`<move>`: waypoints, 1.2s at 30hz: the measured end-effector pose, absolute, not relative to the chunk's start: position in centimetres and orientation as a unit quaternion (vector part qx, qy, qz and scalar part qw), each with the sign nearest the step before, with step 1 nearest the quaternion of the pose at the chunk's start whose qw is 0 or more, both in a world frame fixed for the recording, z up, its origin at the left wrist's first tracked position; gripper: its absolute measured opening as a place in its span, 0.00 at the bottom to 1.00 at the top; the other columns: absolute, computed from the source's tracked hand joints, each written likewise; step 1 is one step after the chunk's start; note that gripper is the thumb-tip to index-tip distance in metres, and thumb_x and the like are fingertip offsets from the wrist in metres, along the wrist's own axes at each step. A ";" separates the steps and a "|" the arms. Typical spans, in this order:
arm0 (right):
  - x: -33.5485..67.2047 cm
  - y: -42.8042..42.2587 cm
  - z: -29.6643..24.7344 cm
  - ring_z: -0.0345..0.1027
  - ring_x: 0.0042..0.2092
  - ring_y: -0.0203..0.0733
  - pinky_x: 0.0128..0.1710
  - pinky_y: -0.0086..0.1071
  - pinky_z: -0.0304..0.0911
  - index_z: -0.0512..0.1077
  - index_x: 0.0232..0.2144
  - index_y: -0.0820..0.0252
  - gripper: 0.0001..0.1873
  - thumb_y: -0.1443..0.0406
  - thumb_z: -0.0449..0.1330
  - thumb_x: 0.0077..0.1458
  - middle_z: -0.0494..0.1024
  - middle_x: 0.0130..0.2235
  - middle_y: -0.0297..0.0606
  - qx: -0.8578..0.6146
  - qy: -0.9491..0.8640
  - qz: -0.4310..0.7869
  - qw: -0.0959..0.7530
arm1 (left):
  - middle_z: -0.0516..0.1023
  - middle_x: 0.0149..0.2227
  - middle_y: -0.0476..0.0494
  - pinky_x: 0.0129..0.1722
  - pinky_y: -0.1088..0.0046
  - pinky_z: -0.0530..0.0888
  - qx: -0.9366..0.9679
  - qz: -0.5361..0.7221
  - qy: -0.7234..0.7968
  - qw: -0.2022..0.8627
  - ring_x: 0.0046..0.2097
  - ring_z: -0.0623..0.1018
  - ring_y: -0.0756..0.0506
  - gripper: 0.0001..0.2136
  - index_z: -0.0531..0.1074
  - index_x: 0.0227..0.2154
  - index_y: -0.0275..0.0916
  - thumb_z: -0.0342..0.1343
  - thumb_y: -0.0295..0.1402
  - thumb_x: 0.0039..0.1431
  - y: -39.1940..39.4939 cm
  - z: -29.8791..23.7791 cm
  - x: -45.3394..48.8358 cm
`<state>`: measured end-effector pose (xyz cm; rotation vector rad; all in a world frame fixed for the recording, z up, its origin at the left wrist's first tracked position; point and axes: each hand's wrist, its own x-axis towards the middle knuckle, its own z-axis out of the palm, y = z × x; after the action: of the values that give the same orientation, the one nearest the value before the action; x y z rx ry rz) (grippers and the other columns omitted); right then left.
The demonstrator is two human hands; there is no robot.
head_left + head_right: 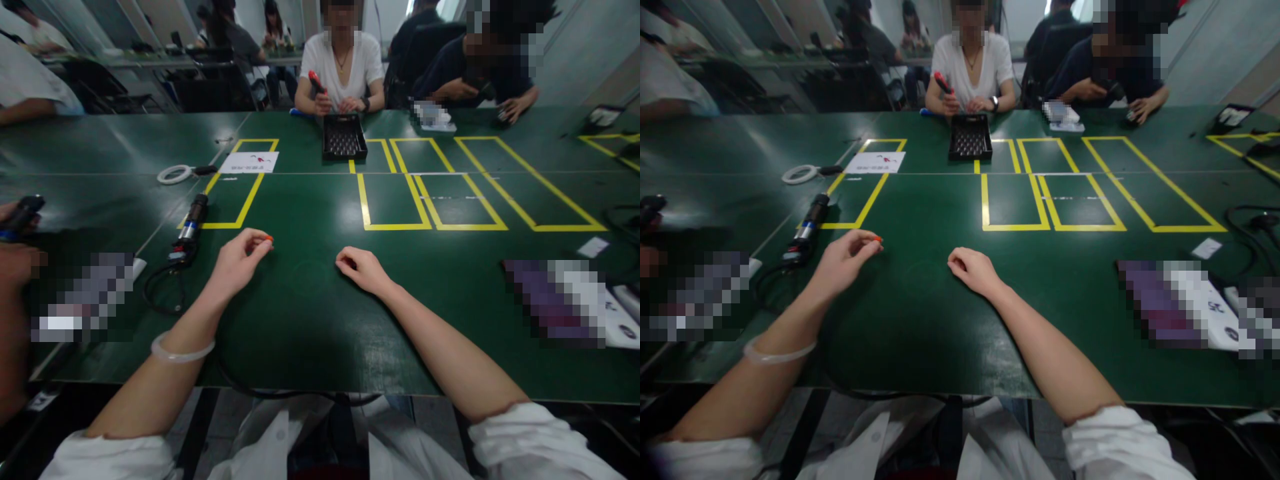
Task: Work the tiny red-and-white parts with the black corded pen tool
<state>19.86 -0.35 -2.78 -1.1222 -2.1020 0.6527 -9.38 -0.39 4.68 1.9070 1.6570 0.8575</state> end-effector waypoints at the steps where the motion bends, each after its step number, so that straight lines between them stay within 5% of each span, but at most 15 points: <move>1: 19.9 -0.3 -2.8 0.62 0.30 0.34 0.32 0.28 0.54 0.70 0.31 0.59 0.06 0.65 0.55 0.60 0.70 0.29 0.32 -0.428 -0.800 0.256 0.332 | 0.79 0.39 0.42 0.45 0.67 0.72 0.700 0.304 0.579 0.286 0.41 0.77 0.44 0.18 0.72 0.44 0.36 0.52 0.44 0.60 -0.6 4.9 -7.9; 13: 18.7 -0.3 -2.0 0.68 0.31 0.35 0.35 0.31 0.65 0.70 0.35 0.61 0.18 0.50 0.56 0.59 0.74 0.29 0.35 -0.358 -0.642 0.544 0.406 | 0.76 0.40 0.43 0.48 0.67 0.71 0.717 0.262 0.430 0.482 0.42 0.75 0.47 0.24 0.64 0.60 0.37 0.50 0.42 0.64 -1.9 1.8 -1.7; 23: 18.1 -0.6 -1.9 0.70 0.30 0.33 0.34 0.29 0.67 0.70 0.34 0.61 0.17 0.53 0.66 0.52 0.78 0.30 0.34 -0.308 -0.569 0.645 0.407 | 0.75 0.37 0.45 0.44 0.69 0.70 0.692 0.287 0.411 0.518 0.39 0.74 0.48 0.27 0.61 0.61 0.35 0.54 0.41 0.62 -2.0 1.3 -1.5; 31: 17.9 -0.7 -2.3 0.70 0.31 0.33 0.34 0.29 0.68 0.71 0.35 0.60 0.17 0.55 0.68 0.50 0.77 0.32 0.35 -0.319 -0.563 0.638 0.417 | 0.75 0.31 0.46 0.42 0.68 0.72 0.641 0.346 0.448 0.519 0.35 0.75 0.48 0.16 0.71 0.42 0.34 0.50 0.43 0.63 -1.5 0.9 -2.0; 36: 17.9 -0.7 -2.6 0.69 0.30 0.32 0.33 0.29 0.67 0.71 0.36 0.60 0.17 0.55 0.67 0.51 0.76 0.33 0.34 -0.326 -0.583 0.609 0.429 | 0.77 0.33 0.43 0.42 0.68 0.73 0.636 0.306 0.453 0.545 0.37 0.76 0.47 0.16 0.71 0.40 0.34 0.57 0.43 0.58 -1.7 0.8 -2.1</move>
<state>17.87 -0.73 -2.58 -0.8144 -1.4546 1.5196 -2.06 -1.69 0.79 1.5091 1.0735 0.7257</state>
